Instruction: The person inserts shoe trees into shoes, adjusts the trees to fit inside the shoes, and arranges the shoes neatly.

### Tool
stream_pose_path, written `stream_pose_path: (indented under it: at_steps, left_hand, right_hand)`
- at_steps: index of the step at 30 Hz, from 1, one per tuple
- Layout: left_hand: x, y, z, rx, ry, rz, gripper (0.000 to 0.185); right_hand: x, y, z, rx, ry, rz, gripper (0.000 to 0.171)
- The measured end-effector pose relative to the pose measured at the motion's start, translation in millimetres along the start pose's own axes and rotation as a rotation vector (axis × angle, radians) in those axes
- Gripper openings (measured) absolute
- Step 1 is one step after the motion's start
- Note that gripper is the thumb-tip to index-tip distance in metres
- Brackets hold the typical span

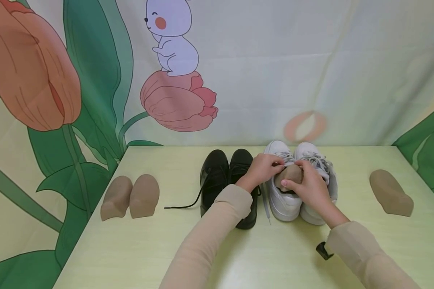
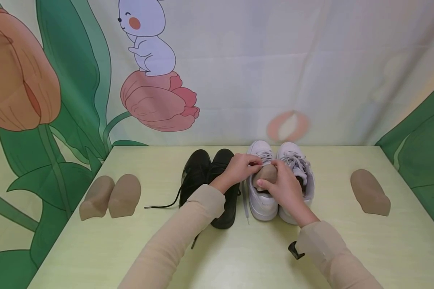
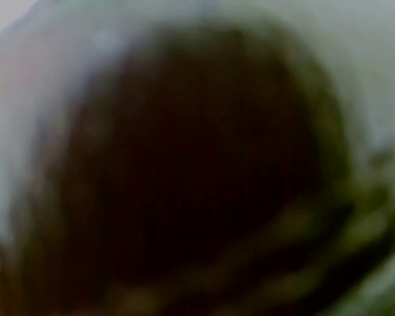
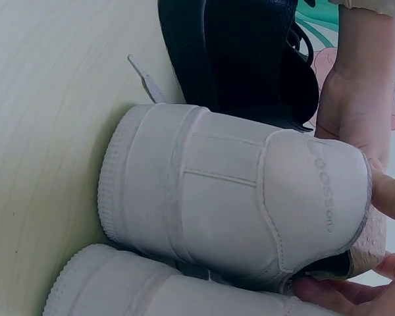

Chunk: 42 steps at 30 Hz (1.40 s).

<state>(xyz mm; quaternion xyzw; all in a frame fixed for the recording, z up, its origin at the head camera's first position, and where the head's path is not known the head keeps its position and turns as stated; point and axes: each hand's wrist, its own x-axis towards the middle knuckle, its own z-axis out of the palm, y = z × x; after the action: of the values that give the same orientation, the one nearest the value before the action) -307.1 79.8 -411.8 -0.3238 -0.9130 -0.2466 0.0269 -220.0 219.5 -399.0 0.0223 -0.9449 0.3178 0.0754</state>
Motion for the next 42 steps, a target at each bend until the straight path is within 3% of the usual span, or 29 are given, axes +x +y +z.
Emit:
stream_pose_path:
  at_steps: [27,42]
  left_hand:
    - [1.5,-1.2,-0.6,-0.017,-0.036,-0.035,0.017]
    - [1.1,-0.9,1.3,-0.003,-0.008,-0.033,0.018]
  right_hand:
    - [5.5,0.0,4.1,0.003,-0.02,0.0,0.064]
    - [5.4,-0.8,4.4,-0.014,-0.023,0.021,0.066]
